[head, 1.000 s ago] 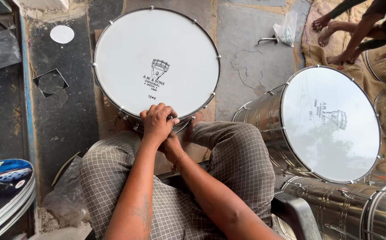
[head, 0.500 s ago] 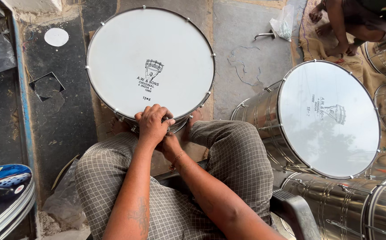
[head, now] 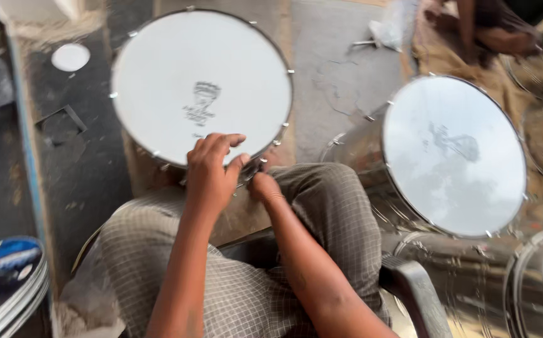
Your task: The person sits on the floor and uses a wrench to tighten the tension rods on a snare drum. They systematically move around the drum head, adjusting each rod to secure the drum skin.
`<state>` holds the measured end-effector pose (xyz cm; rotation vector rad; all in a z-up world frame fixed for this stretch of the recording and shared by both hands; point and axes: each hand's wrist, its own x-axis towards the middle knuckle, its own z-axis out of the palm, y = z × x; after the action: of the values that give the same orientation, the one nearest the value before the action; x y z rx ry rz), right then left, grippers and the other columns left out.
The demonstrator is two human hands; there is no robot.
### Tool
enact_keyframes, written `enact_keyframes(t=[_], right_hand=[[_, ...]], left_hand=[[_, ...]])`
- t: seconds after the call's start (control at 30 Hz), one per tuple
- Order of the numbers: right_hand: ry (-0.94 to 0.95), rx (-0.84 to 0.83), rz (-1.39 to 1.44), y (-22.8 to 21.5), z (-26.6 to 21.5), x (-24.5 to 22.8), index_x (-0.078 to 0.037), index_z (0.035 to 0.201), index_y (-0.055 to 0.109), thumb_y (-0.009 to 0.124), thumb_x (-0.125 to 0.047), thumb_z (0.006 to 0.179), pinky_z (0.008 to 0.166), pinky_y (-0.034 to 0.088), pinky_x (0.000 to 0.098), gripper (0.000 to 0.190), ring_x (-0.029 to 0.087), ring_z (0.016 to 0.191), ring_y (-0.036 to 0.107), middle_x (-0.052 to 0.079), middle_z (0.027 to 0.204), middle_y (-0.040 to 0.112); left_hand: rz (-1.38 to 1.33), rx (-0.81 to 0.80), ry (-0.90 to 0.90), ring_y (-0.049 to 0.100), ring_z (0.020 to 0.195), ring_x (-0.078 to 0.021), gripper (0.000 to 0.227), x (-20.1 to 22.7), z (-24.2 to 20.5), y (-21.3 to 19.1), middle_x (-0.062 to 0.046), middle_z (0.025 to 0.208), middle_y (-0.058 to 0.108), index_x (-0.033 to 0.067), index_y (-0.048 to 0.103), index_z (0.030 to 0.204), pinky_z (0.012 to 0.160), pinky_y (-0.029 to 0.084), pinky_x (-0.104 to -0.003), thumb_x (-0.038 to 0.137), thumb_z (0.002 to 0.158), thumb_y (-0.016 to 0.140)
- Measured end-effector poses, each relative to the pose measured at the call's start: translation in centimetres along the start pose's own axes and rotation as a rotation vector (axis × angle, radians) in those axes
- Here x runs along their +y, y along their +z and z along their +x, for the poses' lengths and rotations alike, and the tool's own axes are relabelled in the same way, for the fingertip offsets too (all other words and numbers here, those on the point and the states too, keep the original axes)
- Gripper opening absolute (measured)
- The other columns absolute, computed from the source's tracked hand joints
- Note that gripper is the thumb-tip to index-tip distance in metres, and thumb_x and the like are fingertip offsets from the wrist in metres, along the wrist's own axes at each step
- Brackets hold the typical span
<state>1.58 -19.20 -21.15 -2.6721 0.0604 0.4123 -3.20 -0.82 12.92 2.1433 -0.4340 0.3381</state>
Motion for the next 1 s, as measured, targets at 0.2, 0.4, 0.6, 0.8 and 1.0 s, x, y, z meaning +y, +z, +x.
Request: enact_keyframes(t=[0.2, 0.4, 0.6, 0.8, 1.0], right_hand=[[0.111, -0.095, 0.064, 0.5, -2.0, -2.6, 0.000, 0.097, 0.071, 0.065, -0.008, 0.083, 0.075, 0.058, 0.0515, 0.017, 0.042, 0.091, 0.071, 0.024, 0.100, 0.073], [0.142, -0.121, 0.175, -1.2, -4.1, -5.7, 0.002, 0.099, 0.074, 0.066, -0.014, 0.086, 0.086, 0.057, 0.0491, 0.022, 0.044, 0.099, 0.070, 0.027, 0.104, 0.072], [0.086, -0.059, 0.160, -1.5, -4.2, -5.8, 0.001, 0.100, 0.075, 0.063, -0.008, 0.081, 0.080, 0.059, 0.0470, 0.024, 0.041, 0.093, 0.071, 0.025, 0.099, 0.074], [0.309, -0.366, 0.913, -3.1, -7.3, -6.9, 0.007, 0.095, 0.077, 0.057, -0.008, 0.097, 0.061, 0.060, 0.0425, 0.025, 0.026, 0.070, 0.077, 0.018, 0.085, 0.079], [0.626, -0.551, 1.380, -2.8, -9.0, -10.1, -0.016, 0.111, 0.055, 0.047, -0.010, 0.100, 0.063, 0.062, 0.0510, 0.015, 0.032, 0.072, 0.075, 0.018, 0.090, 0.074]], left_hand=[[-0.123, -0.101, 0.470, 0.063, 0.101, -0.0234, 0.025, 14.6, -5.7, -6.3, -0.002, 0.108, 0.071, 0.0121, 0.072, 0.115, 0.093, 0.044, -0.042, 0.016, 0.090, 0.076], [-0.206, -0.231, 0.543, 0.065, 0.101, -0.0227, 0.023, 10.5, -5.4, -2.5, -0.003, 0.107, 0.071, 0.0110, 0.072, 0.114, 0.095, 0.047, -0.041, 0.012, 0.091, 0.075], [-0.279, -0.169, 0.474, 0.066, 0.101, -0.0221, 0.020, 9.1, -4.9, -3.3, -0.004, 0.106, 0.072, 0.0099, 0.073, 0.113, 0.096, 0.049, -0.040, 0.009, 0.093, 0.075], [-0.213, 0.169, 0.241, 0.068, 0.101, -0.0215, 0.019, 3.2, -5.2, -9.2, -0.005, 0.106, 0.073, 0.0088, 0.073, 0.112, 0.097, 0.051, -0.038, 0.005, 0.094, 0.074], [0.397, -0.095, 0.003, 0.059, 0.107, -0.0274, 0.040, -7.8, -1.5, 2.1, -0.005, 0.110, 0.069, 0.0139, 0.076, 0.110, 0.094, 0.037, -0.049, 0.035, 0.077, 0.086]])
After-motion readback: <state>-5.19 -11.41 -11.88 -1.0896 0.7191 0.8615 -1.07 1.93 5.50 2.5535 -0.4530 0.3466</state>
